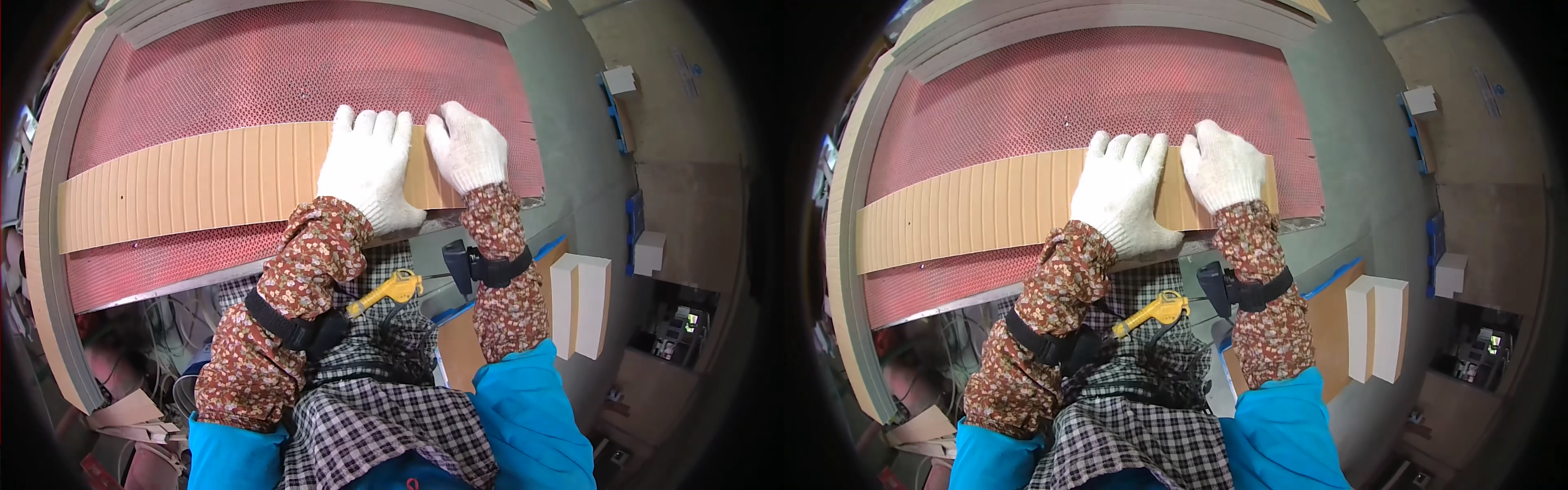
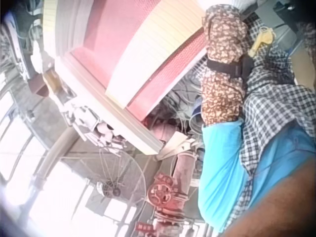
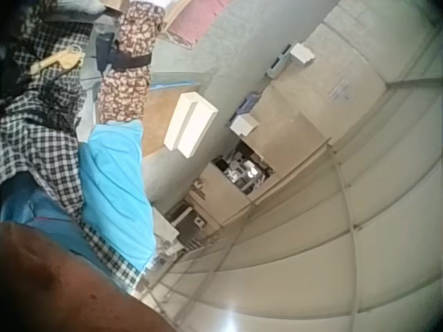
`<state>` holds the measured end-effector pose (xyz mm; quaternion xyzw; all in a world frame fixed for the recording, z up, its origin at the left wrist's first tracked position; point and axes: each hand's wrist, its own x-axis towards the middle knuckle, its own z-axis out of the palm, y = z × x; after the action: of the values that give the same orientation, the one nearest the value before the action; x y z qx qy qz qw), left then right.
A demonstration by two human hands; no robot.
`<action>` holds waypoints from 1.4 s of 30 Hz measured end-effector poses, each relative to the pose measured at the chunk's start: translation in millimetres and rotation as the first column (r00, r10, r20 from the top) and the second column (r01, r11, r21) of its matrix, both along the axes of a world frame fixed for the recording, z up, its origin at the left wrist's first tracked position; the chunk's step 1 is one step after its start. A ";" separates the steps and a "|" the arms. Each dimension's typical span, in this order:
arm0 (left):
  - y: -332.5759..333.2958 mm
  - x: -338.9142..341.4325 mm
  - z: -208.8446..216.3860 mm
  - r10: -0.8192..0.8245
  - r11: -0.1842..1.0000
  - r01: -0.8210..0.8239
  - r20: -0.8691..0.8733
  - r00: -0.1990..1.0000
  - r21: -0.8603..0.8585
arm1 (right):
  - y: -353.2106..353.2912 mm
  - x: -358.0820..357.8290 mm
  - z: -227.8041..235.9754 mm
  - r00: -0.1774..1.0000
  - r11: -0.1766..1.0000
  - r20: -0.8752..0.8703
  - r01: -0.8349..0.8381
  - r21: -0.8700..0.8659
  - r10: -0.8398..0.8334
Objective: Sanding the surfaces and edges of a wooden board using sandpaper in a workshop environment.
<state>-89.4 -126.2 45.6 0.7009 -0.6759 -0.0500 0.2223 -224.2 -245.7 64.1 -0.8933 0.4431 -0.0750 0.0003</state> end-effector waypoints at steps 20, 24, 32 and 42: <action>0.8 2.3 1.5 -0.025 0.996 0.022 0.027 0.999 0.089 | 129.2 -58.2 -7.2 0.938 0.995 0.333 0.084 0.047 -0.094; 2.1 4.8 -2.6 -0.028 0.999 0.028 0.025 0.999 0.029 | 124.7 -55.0 -8.9 0.952 0.997 0.298 0.064 0.033 -0.071; 1.2 6.0 -3.0 -0.042 0.998 0.042 -0.010 0.999 0.041 | 121.5 -51.7 -7.3 0.958 0.999 0.286 0.019 0.029 -0.026; 2.1 5.7 -1.0 -0.038 0.999 0.038 -0.016 0.999 0.023 | 41.1 -3.9 2.4 0.992 0.996 0.123 0.019 0.090 -0.030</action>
<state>-83.7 -124.0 44.5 0.6900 -0.6868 -0.0675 0.2183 -228.0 -204.6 66.5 -0.8805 0.4561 -0.1107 0.0668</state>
